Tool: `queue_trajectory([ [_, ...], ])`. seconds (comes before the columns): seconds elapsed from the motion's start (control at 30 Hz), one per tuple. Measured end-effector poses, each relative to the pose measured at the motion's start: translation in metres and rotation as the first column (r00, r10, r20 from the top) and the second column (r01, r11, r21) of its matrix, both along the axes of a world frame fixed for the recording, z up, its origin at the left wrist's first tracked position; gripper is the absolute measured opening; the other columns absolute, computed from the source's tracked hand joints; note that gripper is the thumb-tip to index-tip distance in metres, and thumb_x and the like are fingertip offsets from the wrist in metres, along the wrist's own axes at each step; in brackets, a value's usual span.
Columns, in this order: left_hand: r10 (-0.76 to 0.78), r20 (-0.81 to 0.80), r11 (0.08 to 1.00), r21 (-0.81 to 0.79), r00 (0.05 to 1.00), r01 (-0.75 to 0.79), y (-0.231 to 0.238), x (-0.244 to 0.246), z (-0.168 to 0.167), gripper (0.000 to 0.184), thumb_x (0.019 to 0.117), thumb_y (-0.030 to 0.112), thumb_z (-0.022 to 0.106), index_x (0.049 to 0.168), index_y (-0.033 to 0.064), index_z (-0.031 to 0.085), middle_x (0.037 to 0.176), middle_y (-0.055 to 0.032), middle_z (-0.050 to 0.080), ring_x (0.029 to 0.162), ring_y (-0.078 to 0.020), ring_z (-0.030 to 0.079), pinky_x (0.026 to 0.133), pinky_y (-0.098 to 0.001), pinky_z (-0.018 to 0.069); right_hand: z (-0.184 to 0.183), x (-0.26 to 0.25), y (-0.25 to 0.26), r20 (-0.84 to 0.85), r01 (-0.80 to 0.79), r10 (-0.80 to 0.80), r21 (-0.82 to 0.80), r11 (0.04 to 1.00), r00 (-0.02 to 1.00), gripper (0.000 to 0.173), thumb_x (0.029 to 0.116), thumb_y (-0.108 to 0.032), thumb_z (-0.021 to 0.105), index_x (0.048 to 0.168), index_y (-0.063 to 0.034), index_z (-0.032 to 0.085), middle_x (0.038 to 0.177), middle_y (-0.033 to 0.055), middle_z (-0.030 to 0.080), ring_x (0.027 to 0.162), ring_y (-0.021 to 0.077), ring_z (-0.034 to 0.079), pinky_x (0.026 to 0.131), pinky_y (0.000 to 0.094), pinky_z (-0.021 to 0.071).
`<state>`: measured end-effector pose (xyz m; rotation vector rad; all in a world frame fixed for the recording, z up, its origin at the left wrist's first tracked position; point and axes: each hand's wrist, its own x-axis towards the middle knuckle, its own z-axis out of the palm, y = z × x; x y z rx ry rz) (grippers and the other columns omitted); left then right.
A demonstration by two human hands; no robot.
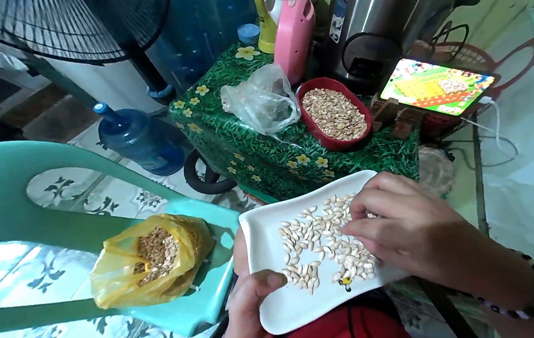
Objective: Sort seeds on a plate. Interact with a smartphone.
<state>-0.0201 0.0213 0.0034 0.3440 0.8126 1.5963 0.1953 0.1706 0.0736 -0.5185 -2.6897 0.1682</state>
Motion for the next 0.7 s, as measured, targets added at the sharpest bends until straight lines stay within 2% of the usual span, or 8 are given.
queue_trajectory([
  [0.2,0.003,-0.003,1.000,0.020,1.000,-0.003,0.000,-0.001,-0.001,0.029,0.0763,0.010,0.071,0.106,0.0118,0.068,0.089,-0.0049,0.077,0.080,-0.0122,0.075,0.075,-0.0321,0.0630,0.004,-0.009,-0.001,0.133,-0.079,0.061,0.131,0.988,0.989,0.024,0.0987,-0.009,0.053,0.089,-0.0098,0.075,0.085,0.0048,0.065,0.085,0.0245,0.060,0.068,0.0385,0.0448],
  [0.33,-0.015,-0.004,0.999,0.031,1.000,0.016,0.000,-0.003,-0.004,0.032,0.0772,0.009,0.070,0.109,0.0116,0.067,0.091,-0.0047,0.077,0.083,-0.0125,0.075,0.076,-0.0324,0.0628,0.005,-0.014,-0.002,0.195,-0.138,0.103,0.178,0.974,0.975,0.026,0.0996,-0.003,0.048,0.081,-0.0052,0.065,0.080,0.0077,0.060,0.079,0.0252,0.059,0.065,0.0393,0.0422],
  [0.5,-0.008,-0.004,1.000,-0.006,1.000,0.008,0.001,-0.004,-0.008,0.034,0.0751,0.010,0.071,0.108,0.0106,0.065,0.090,-0.0053,0.076,0.081,-0.0132,0.075,0.075,-0.0332,0.0630,0.004,-0.016,0.004,0.238,-0.202,0.159,0.170,0.965,0.958,0.026,0.0990,-0.002,0.046,0.077,-0.0057,0.059,0.079,0.0077,0.059,0.077,0.0244,0.058,0.062,0.0378,0.0403],
  [0.7,-0.018,0.007,0.999,-0.032,1.000,0.018,0.001,-0.006,-0.010,0.036,0.0751,0.010,0.071,0.110,0.0102,0.064,0.090,-0.0059,0.076,0.082,-0.0142,0.075,0.075,-0.0342,0.0630,-0.001,-0.017,0.015,0.243,-0.242,0.209,0.112,0.964,0.947,0.025,0.0987,-0.004,0.049,0.077,-0.0061,0.063,0.080,0.0064,0.061,0.078,0.0235,0.059,0.062,0.0374,0.0424],
])
